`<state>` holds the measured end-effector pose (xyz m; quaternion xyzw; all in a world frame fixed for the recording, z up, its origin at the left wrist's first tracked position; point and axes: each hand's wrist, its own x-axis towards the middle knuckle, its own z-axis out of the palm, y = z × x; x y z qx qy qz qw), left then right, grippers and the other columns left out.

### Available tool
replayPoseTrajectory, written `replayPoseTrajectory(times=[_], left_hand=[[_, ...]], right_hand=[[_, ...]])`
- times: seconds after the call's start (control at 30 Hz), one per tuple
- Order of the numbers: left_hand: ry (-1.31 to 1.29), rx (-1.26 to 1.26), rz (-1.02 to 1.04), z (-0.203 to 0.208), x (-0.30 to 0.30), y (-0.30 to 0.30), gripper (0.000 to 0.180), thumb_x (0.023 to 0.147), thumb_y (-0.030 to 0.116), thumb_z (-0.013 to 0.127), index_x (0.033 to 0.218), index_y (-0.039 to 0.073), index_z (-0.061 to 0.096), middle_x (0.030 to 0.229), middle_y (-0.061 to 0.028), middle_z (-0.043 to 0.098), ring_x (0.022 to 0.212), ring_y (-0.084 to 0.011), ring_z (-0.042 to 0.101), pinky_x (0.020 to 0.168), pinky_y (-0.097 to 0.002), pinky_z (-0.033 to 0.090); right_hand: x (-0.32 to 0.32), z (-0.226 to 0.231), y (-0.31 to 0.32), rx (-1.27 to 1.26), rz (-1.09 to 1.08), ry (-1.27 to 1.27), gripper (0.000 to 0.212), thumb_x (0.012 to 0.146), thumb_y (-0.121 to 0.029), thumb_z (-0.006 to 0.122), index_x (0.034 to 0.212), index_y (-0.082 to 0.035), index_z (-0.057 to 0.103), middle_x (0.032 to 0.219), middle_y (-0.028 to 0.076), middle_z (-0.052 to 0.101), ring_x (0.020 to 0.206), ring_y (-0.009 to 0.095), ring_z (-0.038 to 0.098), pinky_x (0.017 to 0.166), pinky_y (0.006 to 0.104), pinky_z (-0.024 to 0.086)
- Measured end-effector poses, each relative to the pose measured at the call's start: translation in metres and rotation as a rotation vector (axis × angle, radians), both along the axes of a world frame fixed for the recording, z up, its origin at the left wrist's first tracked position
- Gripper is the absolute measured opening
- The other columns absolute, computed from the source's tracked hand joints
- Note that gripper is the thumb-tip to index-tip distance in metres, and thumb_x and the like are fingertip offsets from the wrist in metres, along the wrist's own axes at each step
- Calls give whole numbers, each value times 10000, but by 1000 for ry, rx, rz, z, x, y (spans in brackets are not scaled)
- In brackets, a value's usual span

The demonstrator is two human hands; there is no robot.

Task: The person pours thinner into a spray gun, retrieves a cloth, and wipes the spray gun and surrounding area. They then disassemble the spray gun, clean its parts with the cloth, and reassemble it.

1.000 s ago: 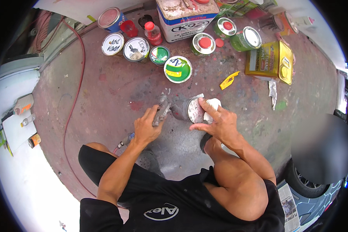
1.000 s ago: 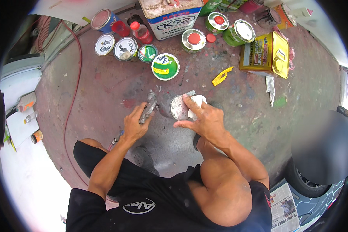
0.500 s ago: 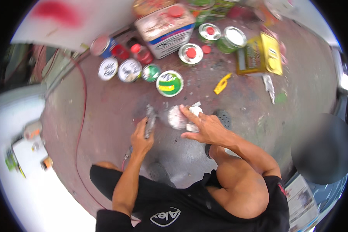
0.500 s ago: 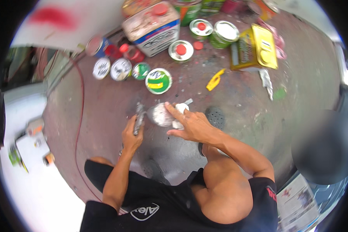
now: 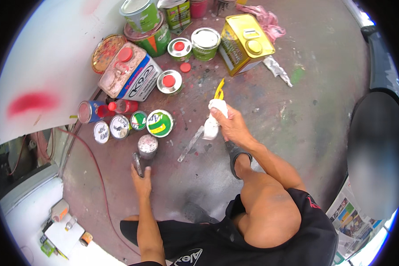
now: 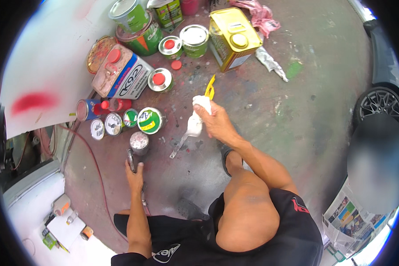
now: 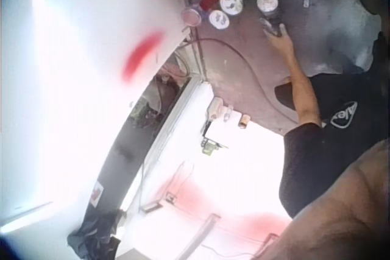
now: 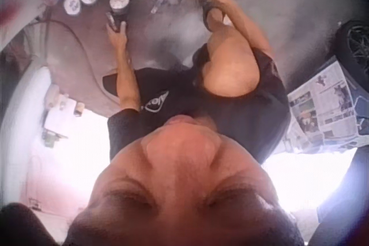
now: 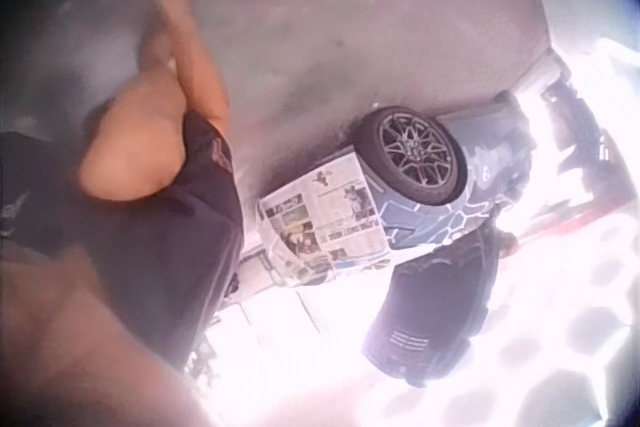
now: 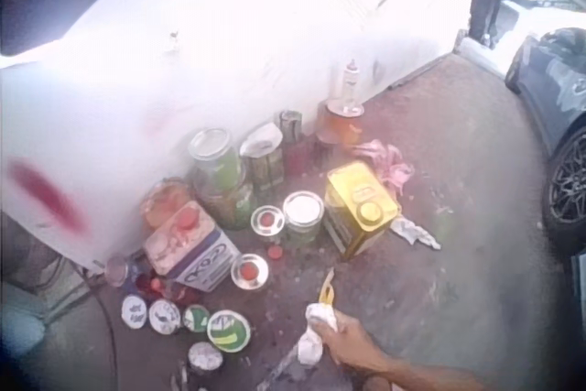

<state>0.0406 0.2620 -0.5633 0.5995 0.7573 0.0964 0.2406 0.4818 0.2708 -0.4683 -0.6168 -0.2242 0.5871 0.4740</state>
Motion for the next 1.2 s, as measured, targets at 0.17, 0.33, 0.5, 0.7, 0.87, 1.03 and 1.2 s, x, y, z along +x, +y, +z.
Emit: replayPoseTrajectory(times=[0.17, 0.33, 0.5, 0.7, 0.87, 1.03, 1.2], left_hand=[[-234, 135, -21, 87, 76, -27, 655, 1065, 282, 723, 1623, 6, 517, 1581, -259, 580, 1385, -333, 617, 1142, -462, 500], [-1198, -200, -33, 90, 215, 10, 725, 1183, 394, 534, 1757, 52, 251, 1579, -189, 563, 1286, -215, 661, 1077, -364, 565], [-1363, -216, 472, 111, 242, 43, 355, 1131, 401, 672, 1315, 98, 708, 1155, 5, 707, 1005, -70, 653, 839, -289, 557], [-1166, 383, 217, 198, 164, 63, 372, 1126, 355, 687, 1276, 15, 677, 1026, -32, 724, 925, -86, 649, 810, -303, 559], [-1086, 590, 664, 248, 79, 112, 274, 1104, 296, 718, 1114, 22, 716, 926, -46, 741, 786, -107, 670, 694, -330, 567], [-1580, 273, 551, 246, 67, 122, 478, 1159, 501, 565, 1253, 54, 703, 1077, -39, 744, 934, -147, 716, 809, -339, 580], [-2188, -86, 259, 240, 168, 114, 687, 1164, 673, 346, 1600, 171, 519, 1591, -20, 574, 1490, -217, 518, 1244, -441, 398]], right_hand=[[-3, 7, 1, 50, 184, -18, 385, 1142, -272, 642, 1451, -43, 619, 1047, 14, 751, 949, 132, 704, 841, 351, 576], [-27, 7, -2, 381, 581, -288, 603, 1095, -128, 612, 1665, -81, 421, 1372, 105, 700, 1138, 255, 718, 949, 435, 584], [-43, 57, 39, 23, 750, 524, 1159, 827, 34, 598, 1800, -218, 23, 1434, 182, 599, 723, 262, 746, 584, 360, 603], [-100, 153, 121, -57, 1054, 786, 1179, 835, 12, 561, 1793, -256, -71, 1726, 263, 396, 829, 453, 814, 614, 455, 688], [-122, 220, 138, 337, 1011, 236, 849, 1075, -54, 626, 1783, -101, 160, 1619, 218, 567, 780, 263, 813, 614, 340, 658], [-144, 221, 141, 1007, 827, -638, 732, 966, -269, 839, 1602, -43, 556, 1645, 194, 562, 1497, 379, 533, 1257, 501, 381], [-168, 168, 159, 1272, 530, -749, 265, 1042, -287, 667, 1088, -37, 743, 1117, 132, 755, 1094, 350, 699, 963, 496, 516]])
